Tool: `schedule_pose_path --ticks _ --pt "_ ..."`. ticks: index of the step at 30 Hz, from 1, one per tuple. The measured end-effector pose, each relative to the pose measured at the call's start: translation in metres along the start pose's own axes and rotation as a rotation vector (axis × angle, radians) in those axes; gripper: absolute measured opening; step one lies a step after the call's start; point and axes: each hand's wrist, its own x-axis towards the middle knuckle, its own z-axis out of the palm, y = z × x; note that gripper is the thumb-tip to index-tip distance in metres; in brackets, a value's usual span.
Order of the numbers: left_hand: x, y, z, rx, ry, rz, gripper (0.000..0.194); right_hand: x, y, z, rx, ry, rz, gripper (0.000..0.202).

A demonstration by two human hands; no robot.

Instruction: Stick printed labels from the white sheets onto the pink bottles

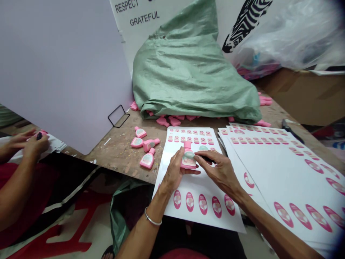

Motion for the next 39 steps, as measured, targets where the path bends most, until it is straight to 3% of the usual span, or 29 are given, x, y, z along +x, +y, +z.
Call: schedule_pose_path --ticks 3,11,14,18,22,25,28,30,33,35,37,39 --pt "-0.001 0.003 -0.001 0.061 -0.059 0.022 0.030 0.001 0.002 0.002 -0.007 -0.006 -0.015 0.016" --pt "-0.004 0.006 -0.005 0.064 -0.109 0.018 0.031 0.004 0.007 0.002 -0.143 -0.008 -0.121 0.015" --pt "-0.004 0.005 -0.003 0.032 -0.106 0.009 0.029 0.004 0.005 -0.001 -0.366 -0.039 -0.215 0.022" --pt "-0.003 0.002 0.000 -0.029 -0.097 -0.001 0.030 0.003 0.003 -0.003 -0.729 0.022 -0.315 0.031" --pt "-0.006 0.008 -0.004 -0.053 -0.107 -0.051 0.031 0.011 0.017 -0.015 -0.893 0.115 -0.230 0.035" --pt "-0.012 0.012 -0.008 -0.031 -0.079 -0.102 0.032 0.019 0.025 -0.023 -0.648 0.140 -0.059 0.040" --pt "-0.019 0.013 -0.005 0.011 -0.087 -0.129 0.034 0.018 0.014 -0.013 -0.140 -0.056 0.077 0.056" --pt "-0.023 0.013 -0.002 0.027 -0.125 -0.143 0.040 0.015 0.001 0.003 0.032 -0.167 0.150 0.066" --pt "-0.032 0.014 -0.006 0.043 -0.147 -0.190 0.050 0.017 -0.004 0.021 0.071 -0.205 0.178 0.060" --pt "-0.037 0.017 -0.018 0.065 -0.118 -0.200 0.046 0.030 0.005 0.025 0.072 -0.224 0.155 0.053" --pt "-0.039 0.020 -0.036 0.168 -0.008 -0.136 0.035 0.054 0.023 0.027 0.030 -0.277 0.137 0.051" --pt "-0.037 0.022 -0.057 0.429 0.215 0.018 0.030 0.088 0.042 0.034 -0.074 -0.298 0.146 0.053"
